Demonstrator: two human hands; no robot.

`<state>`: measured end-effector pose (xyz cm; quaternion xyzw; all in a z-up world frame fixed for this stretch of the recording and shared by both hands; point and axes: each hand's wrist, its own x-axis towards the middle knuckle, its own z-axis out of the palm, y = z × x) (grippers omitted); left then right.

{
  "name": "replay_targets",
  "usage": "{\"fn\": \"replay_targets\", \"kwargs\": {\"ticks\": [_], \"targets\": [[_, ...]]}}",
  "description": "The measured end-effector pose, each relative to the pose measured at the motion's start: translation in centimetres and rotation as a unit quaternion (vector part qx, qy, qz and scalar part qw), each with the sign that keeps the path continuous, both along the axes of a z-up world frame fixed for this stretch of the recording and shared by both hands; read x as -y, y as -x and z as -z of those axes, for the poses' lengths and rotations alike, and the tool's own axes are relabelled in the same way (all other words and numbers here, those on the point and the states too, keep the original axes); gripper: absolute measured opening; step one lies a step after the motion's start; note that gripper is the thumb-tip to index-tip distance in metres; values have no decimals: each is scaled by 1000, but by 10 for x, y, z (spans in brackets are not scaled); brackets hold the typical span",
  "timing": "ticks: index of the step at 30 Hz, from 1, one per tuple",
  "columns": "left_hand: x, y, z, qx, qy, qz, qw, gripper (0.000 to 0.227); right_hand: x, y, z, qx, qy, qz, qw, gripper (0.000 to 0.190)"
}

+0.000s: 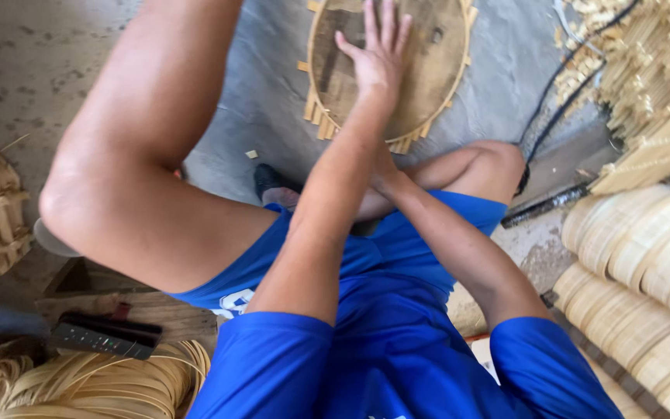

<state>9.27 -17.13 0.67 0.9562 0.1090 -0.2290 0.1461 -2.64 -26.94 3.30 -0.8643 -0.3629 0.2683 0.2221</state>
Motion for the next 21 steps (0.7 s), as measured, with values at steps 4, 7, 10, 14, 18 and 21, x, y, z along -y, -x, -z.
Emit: {"fn": "replay_targets", "kwargs": {"ticks": [4, 7, 10, 14, 18, 21], "targets": [[-4, 3, 1, -1, -2, 11, 1000, 81, 37, -18, -5, 9, 41, -106, 993, 18], [-7, 5, -3, -11, 11, 11, 1000, 77, 65, -34, -11, 56, 64, -217, 972, 16], [-14, 8, -5, 28, -38, 23, 999, 87, 87, -52, -13, 90, 78, -272, 955, 15], [-20, 9, -11, -52, -14, 68, 996, 128, 114, -80, -25, 82, 60, -263, 960, 19], [-29, 11, -18, -45, -14, 74, 996, 140, 132, -106, -37, 112, 103, -302, 941, 15], [-29, 10, -21, -42, -17, 80, 996, 143, 143, -125, -41, 154, 66, -303, 938, 23]]}}
